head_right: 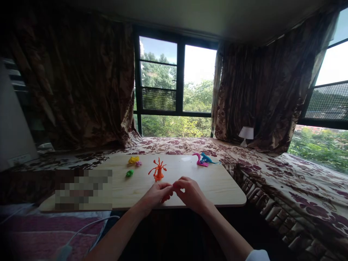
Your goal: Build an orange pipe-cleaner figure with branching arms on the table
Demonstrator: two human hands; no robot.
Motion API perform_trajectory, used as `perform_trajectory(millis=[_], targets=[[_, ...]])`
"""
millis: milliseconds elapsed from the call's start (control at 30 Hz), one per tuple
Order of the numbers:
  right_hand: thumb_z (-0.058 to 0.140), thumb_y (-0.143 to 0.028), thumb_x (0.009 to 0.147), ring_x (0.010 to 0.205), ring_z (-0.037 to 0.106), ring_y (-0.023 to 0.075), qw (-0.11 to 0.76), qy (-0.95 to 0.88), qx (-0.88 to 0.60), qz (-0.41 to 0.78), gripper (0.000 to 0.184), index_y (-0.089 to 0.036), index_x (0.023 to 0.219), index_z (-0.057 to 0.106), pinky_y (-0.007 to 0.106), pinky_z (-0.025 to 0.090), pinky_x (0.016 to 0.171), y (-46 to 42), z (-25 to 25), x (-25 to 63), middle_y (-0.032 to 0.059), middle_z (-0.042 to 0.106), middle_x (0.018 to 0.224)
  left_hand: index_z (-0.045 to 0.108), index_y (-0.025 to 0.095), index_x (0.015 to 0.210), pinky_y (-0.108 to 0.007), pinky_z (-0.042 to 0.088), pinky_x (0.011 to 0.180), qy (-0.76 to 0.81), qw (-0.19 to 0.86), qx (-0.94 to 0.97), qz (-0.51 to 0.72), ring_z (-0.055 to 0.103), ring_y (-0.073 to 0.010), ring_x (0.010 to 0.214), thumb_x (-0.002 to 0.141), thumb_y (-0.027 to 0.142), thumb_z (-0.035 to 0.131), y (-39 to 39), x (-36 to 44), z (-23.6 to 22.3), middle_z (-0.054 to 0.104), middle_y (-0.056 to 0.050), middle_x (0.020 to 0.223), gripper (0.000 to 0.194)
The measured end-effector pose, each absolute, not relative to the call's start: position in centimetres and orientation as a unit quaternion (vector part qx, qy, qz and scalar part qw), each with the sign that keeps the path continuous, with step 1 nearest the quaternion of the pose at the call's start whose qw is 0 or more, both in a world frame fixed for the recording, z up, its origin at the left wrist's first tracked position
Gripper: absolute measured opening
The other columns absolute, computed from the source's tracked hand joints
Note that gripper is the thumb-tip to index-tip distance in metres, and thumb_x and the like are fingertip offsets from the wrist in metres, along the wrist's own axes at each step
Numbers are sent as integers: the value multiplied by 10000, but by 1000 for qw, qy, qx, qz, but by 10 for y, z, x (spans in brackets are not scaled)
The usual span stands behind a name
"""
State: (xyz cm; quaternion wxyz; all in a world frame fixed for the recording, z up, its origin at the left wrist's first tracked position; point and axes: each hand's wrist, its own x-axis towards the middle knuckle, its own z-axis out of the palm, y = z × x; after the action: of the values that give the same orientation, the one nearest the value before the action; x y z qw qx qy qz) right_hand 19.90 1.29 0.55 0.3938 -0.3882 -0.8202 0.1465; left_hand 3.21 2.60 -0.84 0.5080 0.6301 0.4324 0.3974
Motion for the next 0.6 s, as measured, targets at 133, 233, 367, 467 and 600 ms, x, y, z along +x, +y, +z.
perform_trajectory(millis=[133, 233, 367, 467, 600], targets=[[535, -370, 773, 699, 585, 150, 425, -777, -398, 240, 219, -208, 840, 667, 264, 463, 653, 19, -5, 197, 35, 646, 783, 594, 139, 662, -179, 281, 432, 427, 527, 617, 399, 472, -74, 497, 660, 477, 545, 26, 29, -9, 545, 13, 555, 341], [511, -419, 773, 673, 598, 154, 442, -722, -396, 357, 315, -156, 884, 646, 274, 480, 632, 34, -17, 194, 48, 662, 759, 569, 143, 642, -171, 239, 385, 430, 527, 613, 402, 469, -70, 462, 676, 439, 526, 29, 30, -10, 526, 19, 539, 301], [420, -363, 821, 716, 611, 150, 407, -724, -505, 234, 337, -136, 969, 619, 264, 482, 657, 63, -27, 192, 62, 670, 818, 565, 140, 687, -176, 302, 386, 444, 526, 593, 417, 443, -45, 398, 677, 386, 538, 31, 29, -13, 507, 36, 569, 248], [428, -249, 801, 803, 601, 168, 355, -736, -568, 98, 296, -167, 1017, 613, 284, 453, 741, 81, -31, 195, 61, 660, 880, 565, 145, 743, -188, 318, 363, 454, 529, 585, 414, 401, -38, 356, 697, 413, 518, 31, 27, -16, 492, 44, 581, 276], [459, -152, 746, 895, 573, 198, 304, -762, -569, 63, 262, -175, 903, 667, 288, 404, 815, 88, -32, 202, 82, 643, 922, 583, 138, 803, -183, 296, 336, 457, 508, 591, 429, 349, -30, 350, 711, 466, 499, 32, 24, -17, 457, 55, 568, 351]])
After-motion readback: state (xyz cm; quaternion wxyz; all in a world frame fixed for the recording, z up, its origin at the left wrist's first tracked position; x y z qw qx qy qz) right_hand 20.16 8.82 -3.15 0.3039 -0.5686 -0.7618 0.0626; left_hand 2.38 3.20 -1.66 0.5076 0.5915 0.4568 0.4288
